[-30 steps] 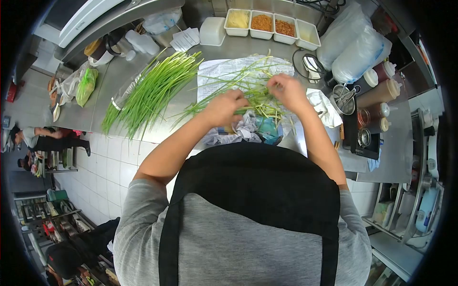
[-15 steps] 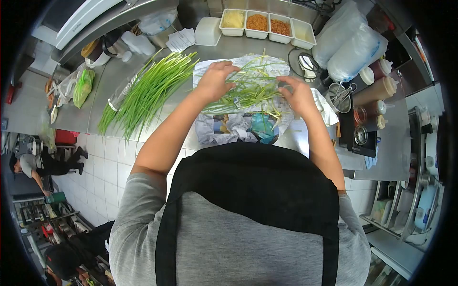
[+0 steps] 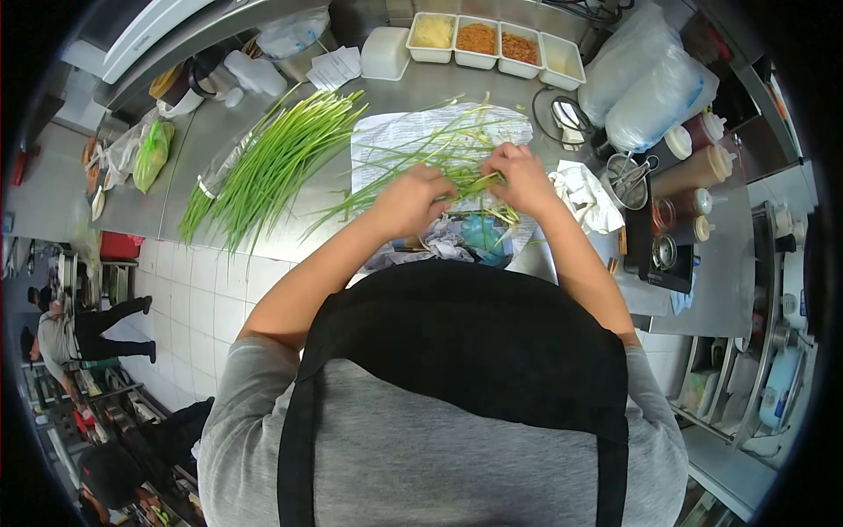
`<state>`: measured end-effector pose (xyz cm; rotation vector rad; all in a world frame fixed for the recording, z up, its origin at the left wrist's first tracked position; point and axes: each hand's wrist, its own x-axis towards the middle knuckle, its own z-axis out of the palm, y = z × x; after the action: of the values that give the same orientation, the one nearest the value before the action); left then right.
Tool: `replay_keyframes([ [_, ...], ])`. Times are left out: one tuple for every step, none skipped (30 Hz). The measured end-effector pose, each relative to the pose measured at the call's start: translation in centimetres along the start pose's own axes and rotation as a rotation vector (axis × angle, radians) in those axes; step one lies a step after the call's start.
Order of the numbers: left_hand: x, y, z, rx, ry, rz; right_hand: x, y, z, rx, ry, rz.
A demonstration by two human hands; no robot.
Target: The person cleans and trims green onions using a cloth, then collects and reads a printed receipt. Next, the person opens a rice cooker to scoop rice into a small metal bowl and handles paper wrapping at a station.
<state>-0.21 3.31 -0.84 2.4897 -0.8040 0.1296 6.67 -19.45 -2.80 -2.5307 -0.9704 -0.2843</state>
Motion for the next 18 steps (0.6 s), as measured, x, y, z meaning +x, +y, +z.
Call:
replay_keyframes([
  [0.2, -0.8, 0.6, 0.05, 0.076, 0.009, 0.2, 0.3, 0.2, 0.047, -0.024, 0.062],
  [0.4, -1.3, 1.1, 0.093, 0.107, -0.056, 0.8, 0.9, 0.5, 0.092, -0.048, 0.124],
  [0.8, -1.8, 1.5, 0.135, 0.137, -0.121, 1.2, 1.1, 0.4, 0.138, -0.072, 0.187],
  [1.1, -2.4, 1.8, 0.178, 0.166, -0.186, 1.3, 1.2, 0.2, 0.216, -0.092, 0.258],
  [1.6, -3.2, 1.9, 0.105, 0.124, -0.253, 1.5, 1.4, -0.1, 0.294, -0.112, 0.33],
  [2.1, -4.3, 1.8, 0.033, 0.08, -0.32, 1.6, 1.5, -0.5, 0.372, -0.131, 0.402],
  [2.6, -5.0, 1.5, -0.04, 0.037, -0.384, 1.5, 1.6, -0.7, 0.371, -0.083, 0.408],
  [3.0, -5.7, 1.3, -0.035, 0.053, -0.399, 1.3, 1.8, -0.9, 0.369, -0.035, 0.415],
  [3.4, -6.0, 0.8, -0.029, 0.07, -0.414, 1.2, 2.0, -1.1, 0.368, 0.014, 0.421],
  [3.5, -6.0, 0.4, -0.024, 0.085, -0.431, 1.1, 2.5, -1.0, 0.253, 0.143, 0.322],
  [3.5, -6.2, -0.1, 0.03, 0.122, -0.357, 1.0, 3.2, -0.8, 0.138, 0.269, 0.222],
  [3.5, -6.4, -0.1, 0.092, 0.182, -0.299, 1.1, 3.2, -0.8, 0.022, 0.394, 0.122],
  [3.4, -6.7, 0.0, 0.154, 0.242, -0.239, 1.1, 3.3, -1.0, 0.089, 0.328, 0.194],
  [3.5, -6.9, 0.0, 0.215, 0.301, -0.178, 1.1, 3.3, -1.3, 0.156, 0.263, 0.265],
  [3.6, -6.9, 0.1, 0.22, 0.282, -0.14, 1.2, 3.3, -1.5, 0.222, 0.197, 0.337],
  [3.8, -6.8, 0.2, 0.224, 0.263, -0.103, 1.3, 3.3, -1.4, 0.23, 0.207, 0.317],
  [4.0, -6.7, 0.4, 0.228, 0.245, -0.066, 1.7, 3.3, -1.0, 0.237, 0.216, 0.297],
  [3.9, -6.3, 0.8, 0.232, 0.21, -0.063, 2.1, 3.2, -0.6, 0.244, 0.225, 0.277],
])
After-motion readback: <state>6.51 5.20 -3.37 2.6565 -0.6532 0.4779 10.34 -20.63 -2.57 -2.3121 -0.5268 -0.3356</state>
